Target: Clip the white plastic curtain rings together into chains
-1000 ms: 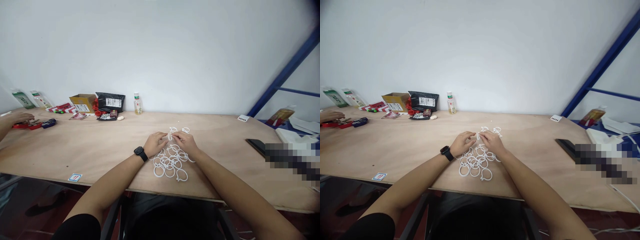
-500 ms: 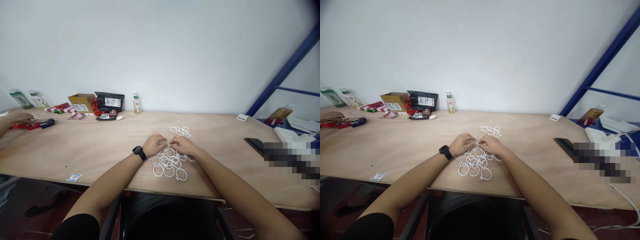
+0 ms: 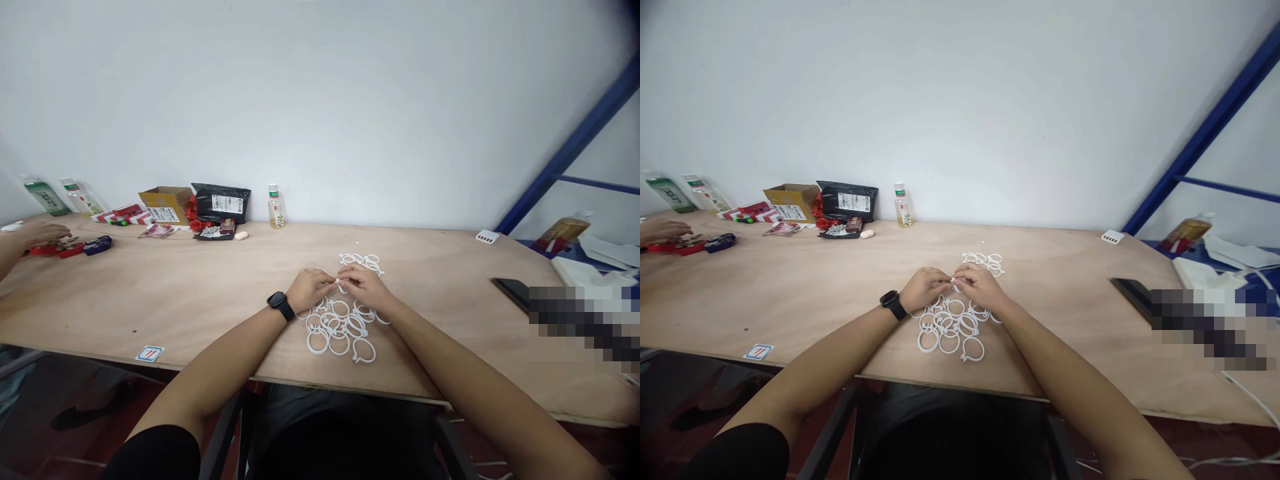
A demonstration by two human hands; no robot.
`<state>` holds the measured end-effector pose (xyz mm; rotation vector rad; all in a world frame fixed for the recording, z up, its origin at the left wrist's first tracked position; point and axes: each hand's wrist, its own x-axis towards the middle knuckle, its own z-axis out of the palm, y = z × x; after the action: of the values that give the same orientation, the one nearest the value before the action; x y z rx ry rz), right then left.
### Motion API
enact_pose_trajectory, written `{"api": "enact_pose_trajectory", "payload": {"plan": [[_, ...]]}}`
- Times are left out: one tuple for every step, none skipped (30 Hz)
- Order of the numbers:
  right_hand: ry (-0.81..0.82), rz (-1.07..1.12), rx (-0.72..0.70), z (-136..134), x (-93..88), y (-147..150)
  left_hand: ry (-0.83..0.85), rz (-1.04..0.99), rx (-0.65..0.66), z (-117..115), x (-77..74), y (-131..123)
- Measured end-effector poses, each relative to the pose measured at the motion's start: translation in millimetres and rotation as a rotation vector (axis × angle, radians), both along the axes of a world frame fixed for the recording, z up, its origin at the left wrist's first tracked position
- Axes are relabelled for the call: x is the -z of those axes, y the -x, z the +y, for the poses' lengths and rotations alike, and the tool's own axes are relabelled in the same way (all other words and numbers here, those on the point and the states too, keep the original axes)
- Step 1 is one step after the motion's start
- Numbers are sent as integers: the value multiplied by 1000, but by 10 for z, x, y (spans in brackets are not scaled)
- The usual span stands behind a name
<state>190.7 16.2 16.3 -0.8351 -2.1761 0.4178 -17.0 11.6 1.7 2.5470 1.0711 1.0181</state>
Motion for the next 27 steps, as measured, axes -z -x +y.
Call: {"api": "enact_pose_trajectory", "payload": {"plan": [[-11,30,-26,-11,-2,13,-16,-19,7,0,-1,0],[-18,52,-51,-18,0,25,-32,-33,9,-1,-2,0],[-20,72,-73,-24,4,34,-47,-41,6,-4,-2,0],[-14,87,-90,-26,11,42,-60,-45,-1,-8,-3,1],[-2,99,-101,-28,17,48,-71,-46,-7,-13,-4,1],[15,110,-108,-28,24,55,-80,-47,-13,-18,-6,1],[31,124,-108,-28,29,61,-85,-50,-20,-22,-9,0],[47,139,-105,-28,33,67,-87,-52,-28,-26,-12,-1],[60,153,-100,-28,37,73,-87,-55,-37,-28,-16,-3],[70,164,-97,-28,39,80,-87,-58,-45,-28,-19,-6],[75,171,-94,-29,41,87,-86,-62,-52,-27,-22,-8],[80,172,-94,-30,43,94,-85,-66,-57,-26,-24,-10],[83,167,-94,-31,45,101,-83,-69,-61,-25,-25,-12],[85,161,-92,-33,47,107,-81,-71,-64,-25,-26,-13],[84,158,-85,-36,48,112,-78,-70,-69,-26,-28,-13],[82,157,-78,-39,48,117,-72,-66,-75,-28,-29,-13],[82,156,-73,-42,48,122,-65,-59,-81,-32,-32,-12],[81,156,-70,-46,47,126,-59,-50,-85,-37,-36,-11],[81,155,-67,-50,44,130,-54,-41,-88,-43,-41,-10],[82,154,-66,-53,41,133,-52,-32,-88,-49,-47,-10],[84,151,-66,-56,37,136,-52,-26,-86,-55,-53,-11],[86,149,-65,-58,33,139,-55,-24,-84,-59,-59,-13],[87,148,-62,-60,30,142,-59,-27,-85,-62,-64,-17],[89,147,-55,-62,27,144,-63,-36,-87,-62,-68,-22],[89,144,-44,-64,25,146,-61,-51,-91,-61,-72,-27],[85,137,-29,-65,23,146,-53,-69,-95,-57,-74,-33],[74,123,-13,-66,22,145,-37,-89,-100,-52,-76,-37]]}}
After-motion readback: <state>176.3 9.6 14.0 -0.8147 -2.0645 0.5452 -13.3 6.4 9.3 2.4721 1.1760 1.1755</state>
